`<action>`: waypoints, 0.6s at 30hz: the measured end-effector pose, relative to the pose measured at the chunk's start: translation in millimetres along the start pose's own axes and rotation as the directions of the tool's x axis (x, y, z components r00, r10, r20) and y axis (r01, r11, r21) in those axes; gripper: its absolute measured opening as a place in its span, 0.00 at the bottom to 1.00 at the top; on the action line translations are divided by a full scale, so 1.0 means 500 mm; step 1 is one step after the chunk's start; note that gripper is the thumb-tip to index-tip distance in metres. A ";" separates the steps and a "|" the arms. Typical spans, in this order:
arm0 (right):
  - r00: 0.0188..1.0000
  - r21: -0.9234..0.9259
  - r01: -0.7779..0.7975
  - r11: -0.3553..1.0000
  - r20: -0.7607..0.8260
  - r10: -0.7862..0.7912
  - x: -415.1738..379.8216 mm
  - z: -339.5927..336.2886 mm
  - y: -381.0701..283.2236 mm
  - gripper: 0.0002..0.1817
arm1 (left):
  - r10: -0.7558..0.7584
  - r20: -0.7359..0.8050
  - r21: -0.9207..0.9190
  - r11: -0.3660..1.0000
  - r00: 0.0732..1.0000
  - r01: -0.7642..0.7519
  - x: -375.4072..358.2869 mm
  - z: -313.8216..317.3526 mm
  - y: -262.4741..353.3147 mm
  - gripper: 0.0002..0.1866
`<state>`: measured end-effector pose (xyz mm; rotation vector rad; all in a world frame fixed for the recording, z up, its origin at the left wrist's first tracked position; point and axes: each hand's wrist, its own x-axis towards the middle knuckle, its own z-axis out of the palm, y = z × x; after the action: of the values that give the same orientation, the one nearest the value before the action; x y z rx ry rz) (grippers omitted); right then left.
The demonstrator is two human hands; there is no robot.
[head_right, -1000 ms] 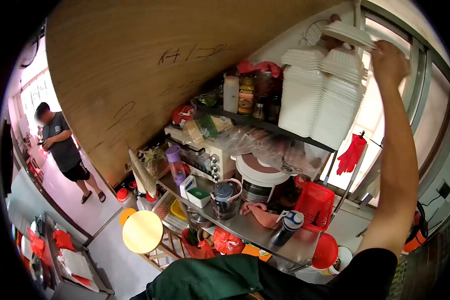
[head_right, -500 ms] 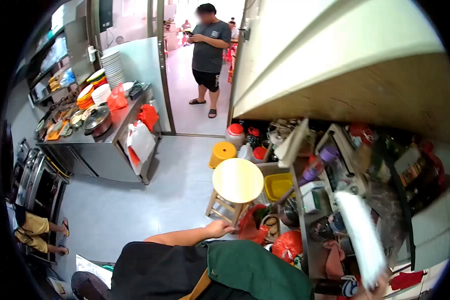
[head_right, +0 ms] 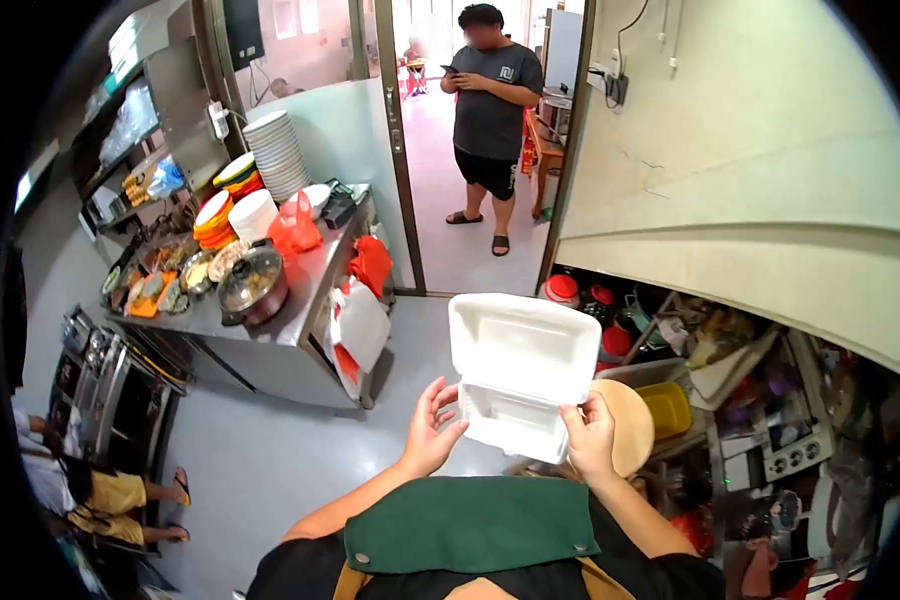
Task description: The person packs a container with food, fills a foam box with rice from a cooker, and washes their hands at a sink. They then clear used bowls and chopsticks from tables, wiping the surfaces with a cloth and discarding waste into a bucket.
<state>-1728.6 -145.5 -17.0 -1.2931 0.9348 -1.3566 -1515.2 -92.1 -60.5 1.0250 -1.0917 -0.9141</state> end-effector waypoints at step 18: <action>0.997 -0.291 0.018 0.957 0.083 0.006 0.738 0.184 0.335 0.22 | -0.424 0.040 0.023 0.906 0.905 0.423 0.792 -0.141 -0.216 0.18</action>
<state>-1586.9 -529.4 -88.4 -1.5637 1.1036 -1.1893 -1368.0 -481.3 -74.3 1.2881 -0.9246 -1.2839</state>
